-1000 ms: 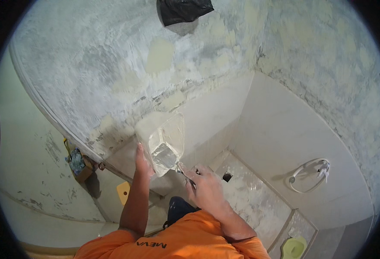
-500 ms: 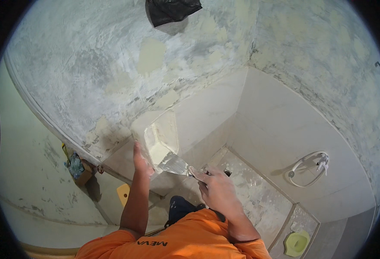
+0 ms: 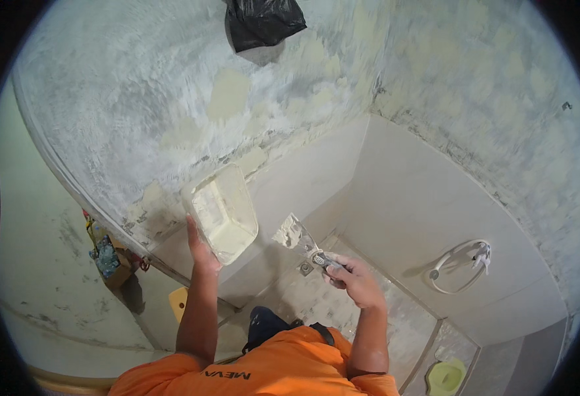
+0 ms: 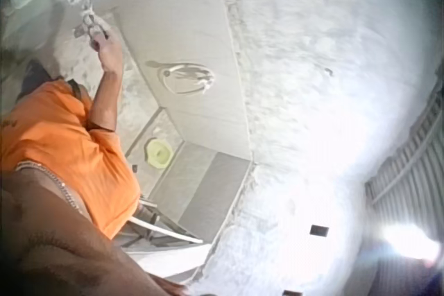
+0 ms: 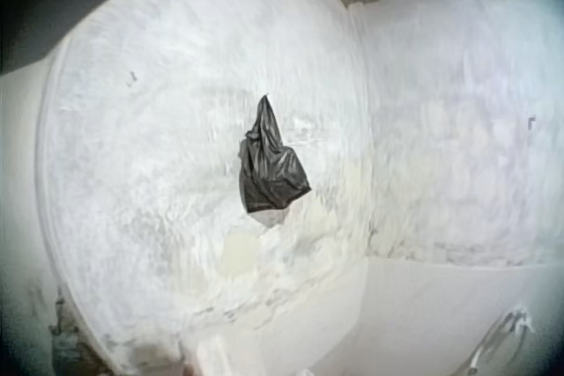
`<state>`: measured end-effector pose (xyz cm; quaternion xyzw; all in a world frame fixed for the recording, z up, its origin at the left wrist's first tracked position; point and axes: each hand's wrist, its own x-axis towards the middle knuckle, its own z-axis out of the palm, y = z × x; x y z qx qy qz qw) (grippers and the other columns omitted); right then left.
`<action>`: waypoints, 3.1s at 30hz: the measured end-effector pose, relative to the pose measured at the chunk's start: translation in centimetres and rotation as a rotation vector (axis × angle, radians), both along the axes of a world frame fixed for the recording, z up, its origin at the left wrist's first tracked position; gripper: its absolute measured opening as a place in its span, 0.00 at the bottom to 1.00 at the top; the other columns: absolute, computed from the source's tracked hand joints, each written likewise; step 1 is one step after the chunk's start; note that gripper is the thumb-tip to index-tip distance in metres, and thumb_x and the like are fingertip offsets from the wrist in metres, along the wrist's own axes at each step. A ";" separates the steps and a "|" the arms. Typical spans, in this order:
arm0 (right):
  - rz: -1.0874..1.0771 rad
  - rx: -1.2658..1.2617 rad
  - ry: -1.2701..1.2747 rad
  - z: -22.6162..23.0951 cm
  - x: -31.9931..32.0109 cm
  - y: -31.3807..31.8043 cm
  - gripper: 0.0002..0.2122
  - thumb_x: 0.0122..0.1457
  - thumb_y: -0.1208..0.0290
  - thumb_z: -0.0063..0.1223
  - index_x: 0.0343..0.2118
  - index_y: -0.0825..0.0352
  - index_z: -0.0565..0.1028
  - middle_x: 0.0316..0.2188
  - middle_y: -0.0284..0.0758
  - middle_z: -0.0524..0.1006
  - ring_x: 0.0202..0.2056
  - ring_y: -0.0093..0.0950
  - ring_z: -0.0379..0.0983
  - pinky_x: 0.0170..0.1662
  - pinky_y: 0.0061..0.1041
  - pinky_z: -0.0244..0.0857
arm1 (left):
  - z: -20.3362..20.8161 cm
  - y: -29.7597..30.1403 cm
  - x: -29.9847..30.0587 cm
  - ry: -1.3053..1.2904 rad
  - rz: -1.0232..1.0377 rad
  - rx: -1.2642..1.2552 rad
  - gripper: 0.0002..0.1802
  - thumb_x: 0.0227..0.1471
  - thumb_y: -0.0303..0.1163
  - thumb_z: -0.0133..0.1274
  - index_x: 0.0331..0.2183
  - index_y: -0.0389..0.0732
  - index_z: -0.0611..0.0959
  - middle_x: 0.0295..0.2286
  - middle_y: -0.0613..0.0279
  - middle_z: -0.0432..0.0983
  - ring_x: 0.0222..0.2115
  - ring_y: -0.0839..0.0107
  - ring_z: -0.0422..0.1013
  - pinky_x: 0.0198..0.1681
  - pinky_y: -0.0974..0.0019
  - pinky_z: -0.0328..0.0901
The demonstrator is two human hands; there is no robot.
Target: The person applies a white compound to a wall using a spatula while holding a plastic container of the material.
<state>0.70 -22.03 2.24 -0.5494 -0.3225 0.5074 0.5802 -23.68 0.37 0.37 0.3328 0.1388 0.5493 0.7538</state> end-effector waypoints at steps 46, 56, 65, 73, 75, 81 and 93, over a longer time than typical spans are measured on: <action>-0.404 0.696 -2.024 34.4 -9.4 27.2 0.28 0.45 0.46 0.68 0.30 0.73 0.78 0.32 0.45 0.79 0.40 0.43 0.78 0.43 0.38 0.71 | 5.9 -3.1 -19.1 -0.062 0.838 0.345 0.34 0.66 0.53 0.31 0.65 0.44 0.58 0.61 0.54 0.60 0.58 0.54 0.64 0.58 0.48 0.66; -0.417 0.751 -2.163 33.1 -11.3 20.3 0.20 0.48 0.50 0.66 0.26 0.66 0.78 0.24 0.36 0.77 0.31 0.34 0.75 0.40 0.36 0.66 | 6.7 -5.7 -19.5 -0.169 0.581 0.261 0.39 0.63 0.62 0.34 0.67 0.50 0.55 0.64 0.58 0.55 0.62 0.54 0.58 0.62 0.45 0.60; -0.190 1.008 -2.276 28.2 -19.2 23.0 0.11 0.57 0.61 0.59 0.26 0.64 0.79 0.28 0.36 0.79 0.41 0.32 0.73 0.44 0.31 0.64 | 9.9 -9.4 -20.4 0.032 0.697 0.253 0.43 0.61 0.64 0.38 0.65 0.44 0.57 0.62 0.55 0.59 0.61 0.53 0.60 0.61 0.45 0.60; -0.545 0.866 -2.030 39.8 -13.3 24.8 0.22 0.52 0.50 0.65 0.25 0.71 0.80 0.22 0.43 0.79 0.24 0.37 0.77 0.29 0.36 0.70 | 6.6 -11.5 -23.8 -0.063 0.680 0.168 0.42 0.61 0.64 0.37 0.65 0.45 0.58 0.61 0.56 0.60 0.60 0.54 0.61 0.61 0.47 0.60; -0.578 0.924 -2.034 40.7 -12.1 23.7 0.24 0.51 0.49 0.65 0.24 0.71 0.79 0.20 0.44 0.78 0.22 0.38 0.76 0.28 0.37 0.69 | 7.1 -12.2 -23.8 -0.018 0.741 0.103 0.42 0.62 0.64 0.36 0.65 0.45 0.57 0.62 0.56 0.59 0.60 0.54 0.61 0.62 0.47 0.60; -0.725 0.659 -1.692 37.2 -15.1 19.3 0.32 0.49 0.34 0.58 0.17 0.67 0.76 0.15 0.39 0.75 0.20 0.37 0.74 0.25 0.36 0.66 | 6.3 -13.4 -24.1 -0.068 0.816 0.124 0.41 0.62 0.63 0.36 0.66 0.46 0.56 0.62 0.57 0.57 0.61 0.54 0.59 0.63 0.48 0.59; -0.119 0.452 -0.842 13.3 -21.7 26.5 0.25 0.59 0.49 0.57 0.18 0.69 0.76 0.14 0.32 0.72 0.20 0.22 0.69 0.25 0.26 0.61 | 3.4 -13.7 -22.8 -0.115 0.664 -0.023 0.41 0.61 0.62 0.41 0.66 0.48 0.56 0.62 0.58 0.57 0.62 0.54 0.58 0.63 0.47 0.58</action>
